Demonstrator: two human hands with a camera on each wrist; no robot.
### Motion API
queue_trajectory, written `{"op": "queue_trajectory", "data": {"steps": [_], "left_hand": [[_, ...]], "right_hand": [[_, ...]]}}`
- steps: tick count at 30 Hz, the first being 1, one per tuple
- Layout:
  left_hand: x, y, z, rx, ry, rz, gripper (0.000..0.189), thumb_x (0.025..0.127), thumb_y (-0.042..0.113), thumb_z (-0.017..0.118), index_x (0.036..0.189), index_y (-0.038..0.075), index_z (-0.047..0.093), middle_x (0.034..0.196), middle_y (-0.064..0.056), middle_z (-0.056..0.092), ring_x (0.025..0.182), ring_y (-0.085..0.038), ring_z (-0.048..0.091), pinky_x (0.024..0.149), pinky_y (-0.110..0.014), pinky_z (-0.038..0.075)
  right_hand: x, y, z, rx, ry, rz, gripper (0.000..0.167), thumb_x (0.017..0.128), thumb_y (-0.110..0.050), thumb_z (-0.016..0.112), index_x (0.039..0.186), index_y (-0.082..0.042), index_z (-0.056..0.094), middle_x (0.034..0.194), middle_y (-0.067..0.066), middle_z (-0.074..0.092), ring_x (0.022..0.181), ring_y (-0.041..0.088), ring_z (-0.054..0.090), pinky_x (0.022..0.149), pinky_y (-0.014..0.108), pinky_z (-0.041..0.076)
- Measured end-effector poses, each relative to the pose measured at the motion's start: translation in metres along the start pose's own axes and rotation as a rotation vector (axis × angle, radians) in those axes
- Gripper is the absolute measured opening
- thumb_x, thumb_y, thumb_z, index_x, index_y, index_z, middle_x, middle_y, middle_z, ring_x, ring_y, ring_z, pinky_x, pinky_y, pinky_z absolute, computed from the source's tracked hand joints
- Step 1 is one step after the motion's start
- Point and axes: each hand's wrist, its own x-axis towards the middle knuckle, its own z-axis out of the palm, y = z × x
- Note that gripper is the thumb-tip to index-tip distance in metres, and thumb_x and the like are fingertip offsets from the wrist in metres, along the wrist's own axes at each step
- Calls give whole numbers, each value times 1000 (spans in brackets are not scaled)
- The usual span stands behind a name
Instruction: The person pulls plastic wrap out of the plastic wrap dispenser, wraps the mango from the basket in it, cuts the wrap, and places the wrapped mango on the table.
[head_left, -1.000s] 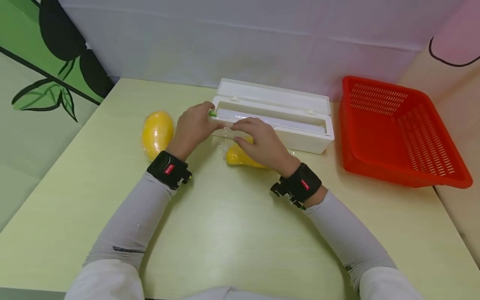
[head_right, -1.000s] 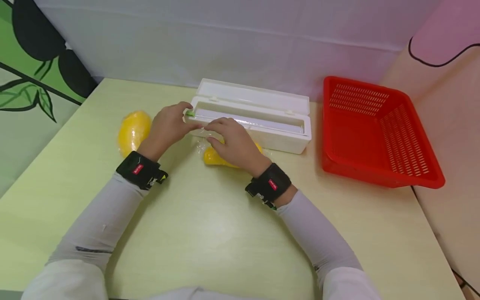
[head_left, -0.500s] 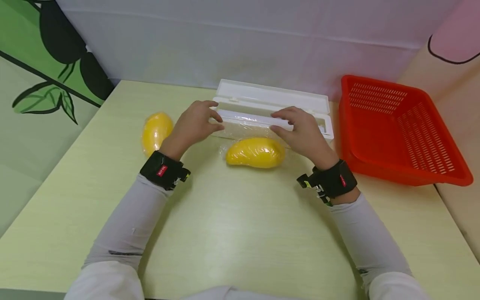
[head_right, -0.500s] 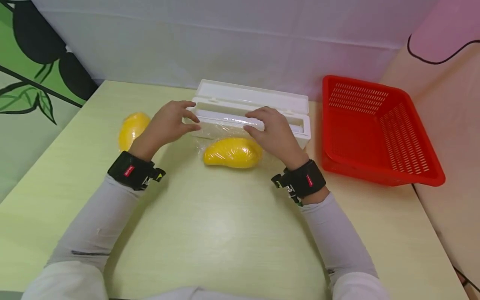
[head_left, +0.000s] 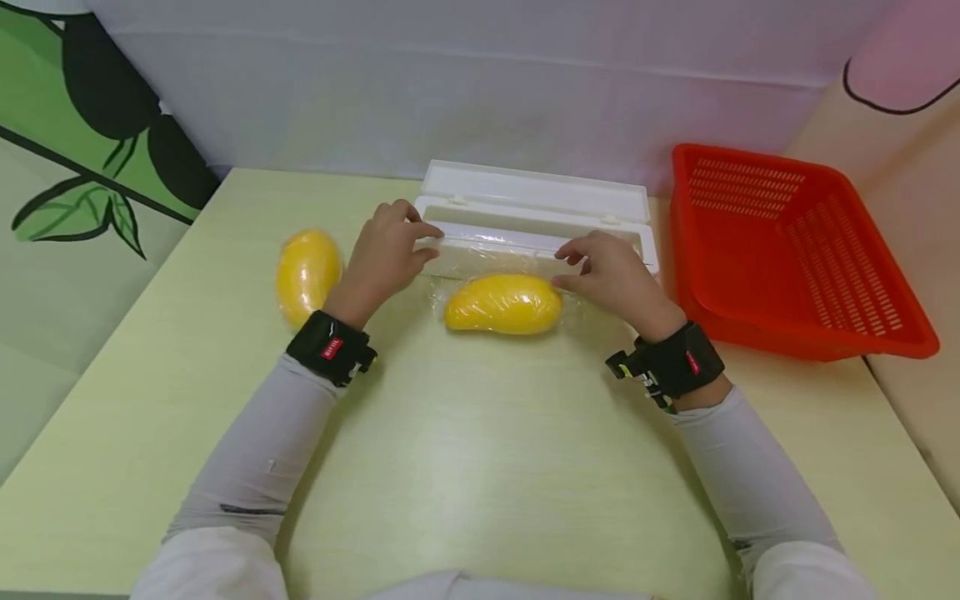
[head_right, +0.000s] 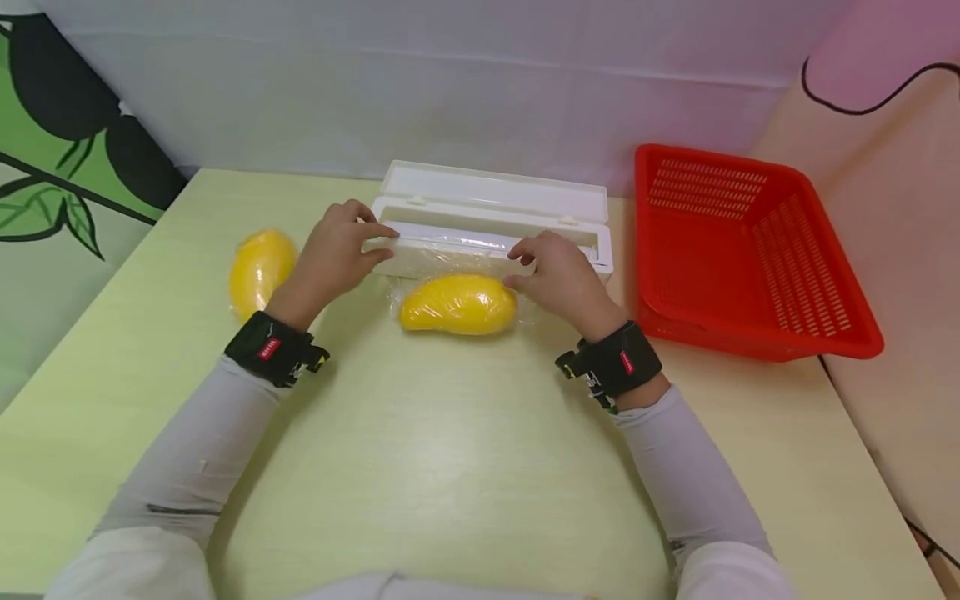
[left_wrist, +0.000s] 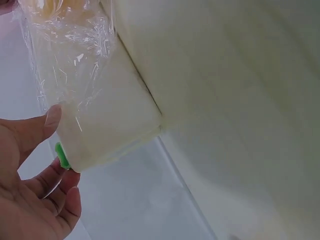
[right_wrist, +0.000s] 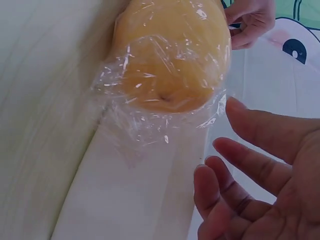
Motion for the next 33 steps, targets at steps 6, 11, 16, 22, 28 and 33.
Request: {"op": "queue_trajectory", "data": {"steps": [6,11,16,22,28,33], "left_hand": [[0,0,0,-56,76,30,14,90,15,75,99,5,79,107,-15,61,97,-35,52,79,-44,44],[1,0,-3,-101,94,48,13,91,12,74,94,1,79,104,-14,63,98,-34,53,82,-44,45],[2,2,-7,-165,50,22,14,92,13,73,96,0,78,97,-12,65,92,-30,53,80,-40,44],[4,3,-9,-314,-7,-30,16,93,15,70,99,1,76,91,-11,70,85,-26,60,78,-38,46],[4,5,-10,-439,-133,-71,16,94,18,67,101,4,71,100,-11,71,97,-26,61,93,-44,45],[2,11,-10,-556,-297,-49,17,92,9,64,108,2,65,116,-12,67,115,-28,57,107,-49,38]], "right_hand": [[1,1,5,-23,-3,-11,23,89,-18,76,107,-3,74,101,12,65,90,28,59,75,39,48],[2,2,10,-37,5,-14,21,91,-18,74,106,-3,74,99,12,65,88,28,58,74,38,47],[3,2,14,-51,12,-17,15,93,-16,71,101,-4,75,96,10,65,84,27,57,72,37,47],[1,6,11,15,48,-14,13,95,-13,66,98,-3,72,90,10,68,81,26,59,70,36,49],[1,11,7,72,77,4,14,95,-16,66,97,-3,69,88,11,68,80,26,58,70,36,48],[1,14,6,98,76,37,14,95,-17,67,99,-4,66,85,11,64,77,26,54,66,33,46]]}}
